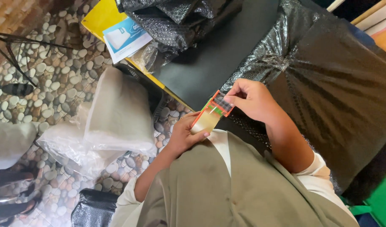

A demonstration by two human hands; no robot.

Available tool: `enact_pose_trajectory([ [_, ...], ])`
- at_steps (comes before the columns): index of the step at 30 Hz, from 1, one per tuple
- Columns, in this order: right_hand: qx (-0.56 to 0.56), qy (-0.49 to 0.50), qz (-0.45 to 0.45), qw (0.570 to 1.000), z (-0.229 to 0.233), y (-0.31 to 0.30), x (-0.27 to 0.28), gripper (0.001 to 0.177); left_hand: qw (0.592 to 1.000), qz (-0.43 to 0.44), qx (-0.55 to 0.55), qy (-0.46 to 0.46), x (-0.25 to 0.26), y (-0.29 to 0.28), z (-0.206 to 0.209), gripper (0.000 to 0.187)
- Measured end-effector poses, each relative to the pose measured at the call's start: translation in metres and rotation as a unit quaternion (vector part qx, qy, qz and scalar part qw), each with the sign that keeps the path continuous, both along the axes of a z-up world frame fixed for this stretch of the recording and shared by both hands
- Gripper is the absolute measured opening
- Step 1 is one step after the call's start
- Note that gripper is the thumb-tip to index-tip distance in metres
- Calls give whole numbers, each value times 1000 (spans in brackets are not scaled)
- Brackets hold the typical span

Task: Wrapping a pillow in bubble wrap and securing it with adhesive tape.

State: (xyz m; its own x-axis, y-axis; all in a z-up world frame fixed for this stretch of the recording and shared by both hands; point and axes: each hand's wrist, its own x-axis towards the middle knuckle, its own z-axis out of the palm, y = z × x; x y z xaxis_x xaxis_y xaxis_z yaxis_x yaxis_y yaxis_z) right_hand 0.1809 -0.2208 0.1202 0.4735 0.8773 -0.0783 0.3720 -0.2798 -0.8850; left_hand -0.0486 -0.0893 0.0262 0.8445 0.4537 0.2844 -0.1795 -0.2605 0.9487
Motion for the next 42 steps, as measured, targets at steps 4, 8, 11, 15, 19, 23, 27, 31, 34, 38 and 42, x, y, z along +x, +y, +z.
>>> enact_pose_trajectory([
  [4,28,64,-7,998,10,-9,15,8,999,-14,-28,-20,-3,4,11,44],
  [8,57,11,-42,997,73,-31,32,9,998,-22,35,42,-7,14,27,39],
  [11,53,45,-67,995,48,-25,48,9,995,-80,-25,-63,-7,26,-6,35],
  [15,49,68,-75,994,36,-12,52,8,989,-136,-30,-44,-8,31,22,34],
  [19,59,96,-81,990,29,-5,52,10,989,-146,-35,-2,-13,26,28,37],
  [23,56,100,-83,990,28,-1,52,10,989,-133,-22,-52,-11,30,4,47],
  [27,56,114,-86,988,17,1,57,12,995,-93,-16,-37,-14,20,-35,43],
  [31,76,226,-87,967,-31,5,74,10,995,-83,-17,-48,-17,19,-55,38],
  [34,71,318,-75,943,-75,16,76,10,996,-71,-2,-59,-20,19,-62,40],
  [38,33,457,-64,887,-119,31,51,13,996,-29,32,-80,-29,15,-73,42],
  [42,-4,578,-30,815,-161,32,11,14,995,-2,26,-93,-46,7,-93,39],
])
